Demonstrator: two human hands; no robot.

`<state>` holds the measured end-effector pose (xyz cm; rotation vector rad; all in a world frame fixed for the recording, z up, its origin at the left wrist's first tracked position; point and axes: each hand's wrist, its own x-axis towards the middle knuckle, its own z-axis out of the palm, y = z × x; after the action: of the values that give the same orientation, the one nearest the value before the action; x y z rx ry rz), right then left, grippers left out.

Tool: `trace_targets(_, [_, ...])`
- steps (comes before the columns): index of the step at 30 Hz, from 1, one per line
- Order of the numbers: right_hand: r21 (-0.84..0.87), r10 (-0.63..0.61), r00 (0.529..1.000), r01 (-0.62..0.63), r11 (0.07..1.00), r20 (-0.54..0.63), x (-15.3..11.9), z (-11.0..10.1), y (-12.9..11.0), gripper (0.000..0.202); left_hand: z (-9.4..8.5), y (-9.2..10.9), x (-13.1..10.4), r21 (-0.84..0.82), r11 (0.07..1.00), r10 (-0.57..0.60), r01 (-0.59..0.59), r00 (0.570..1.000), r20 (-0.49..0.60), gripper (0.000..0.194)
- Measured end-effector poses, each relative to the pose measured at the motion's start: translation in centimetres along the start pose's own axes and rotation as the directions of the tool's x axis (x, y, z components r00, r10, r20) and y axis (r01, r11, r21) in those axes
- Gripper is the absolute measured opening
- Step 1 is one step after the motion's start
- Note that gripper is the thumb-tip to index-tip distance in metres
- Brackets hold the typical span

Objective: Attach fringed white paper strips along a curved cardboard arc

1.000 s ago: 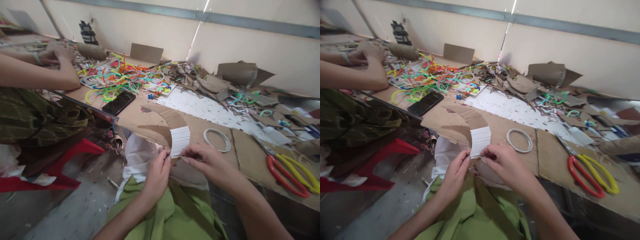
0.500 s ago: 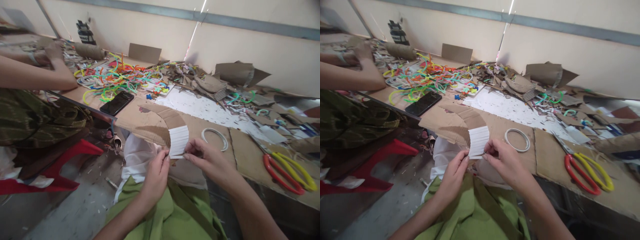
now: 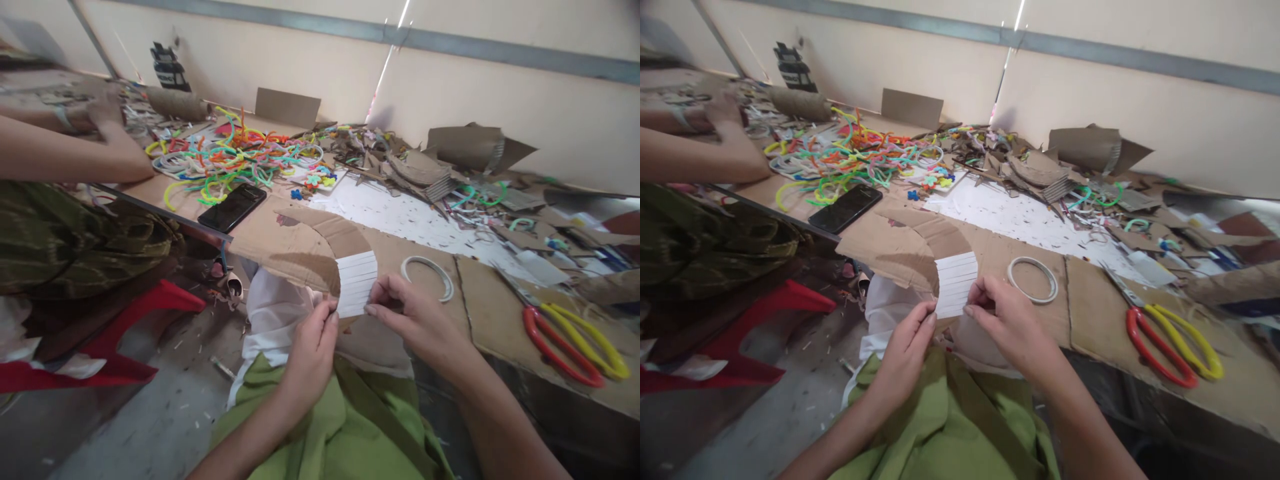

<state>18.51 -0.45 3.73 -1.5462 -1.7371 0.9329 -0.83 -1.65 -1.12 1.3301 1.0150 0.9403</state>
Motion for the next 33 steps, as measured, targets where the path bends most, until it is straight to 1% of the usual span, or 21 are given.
trace_targets(8, [0.020,-0.017,1.000,0.018,1.000,-0.006,0.1,0.0,-0.4,0.006,0.2,-0.3,0.0,-0.026,1.000,0.011,-0.012,1.000,-0.009,0.027])
trace_targets(18, [0.048,-0.011,1.000,0.011,0.999,-0.002,0.2,0.0,0.1,0.008,-0.1,0.3,0.0,-0.079,0.997,-0.019,0.019,1.000,-0.005,0.028])
trace_targets(21, [0.033,0.002,1.000,-0.001,0.999,-0.015,0.2,-0.2,0.4,0.009,-0.2,0.4,0.1,-0.120,0.991,-0.065,0.064,0.998,-0.001,0.028])
trace_targets(26, [-0.029,0.029,0.995,-0.032,0.999,-0.098,-0.2,-1.1,0.3,0.018,-0.3,0.7,-0.1,-0.243,0.957,-0.162,0.162,0.987,0.017,0.030])
trace_targets(28, [-0.032,0.016,0.994,-0.020,0.999,-0.106,-0.4,-1.3,0.1,0.022,-0.2,0.8,-0.2,-0.267,0.946,-0.185,0.185,0.982,0.024,0.031])
trace_targets(30, [-0.074,-0.021,0.996,0.014,0.997,-0.086,-0.4,-1.4,-0.1,0.024,0.0,0.8,-0.3,-0.270,0.942,-0.198,0.197,0.980,0.024,0.030])
trace_targets(33, [-0.139,-0.095,0.995,0.088,0.986,-0.041,-0.3,-1.4,-0.2,0.021,0.1,0.8,-0.4,-0.263,0.950,-0.169,0.169,0.985,0.021,0.028])
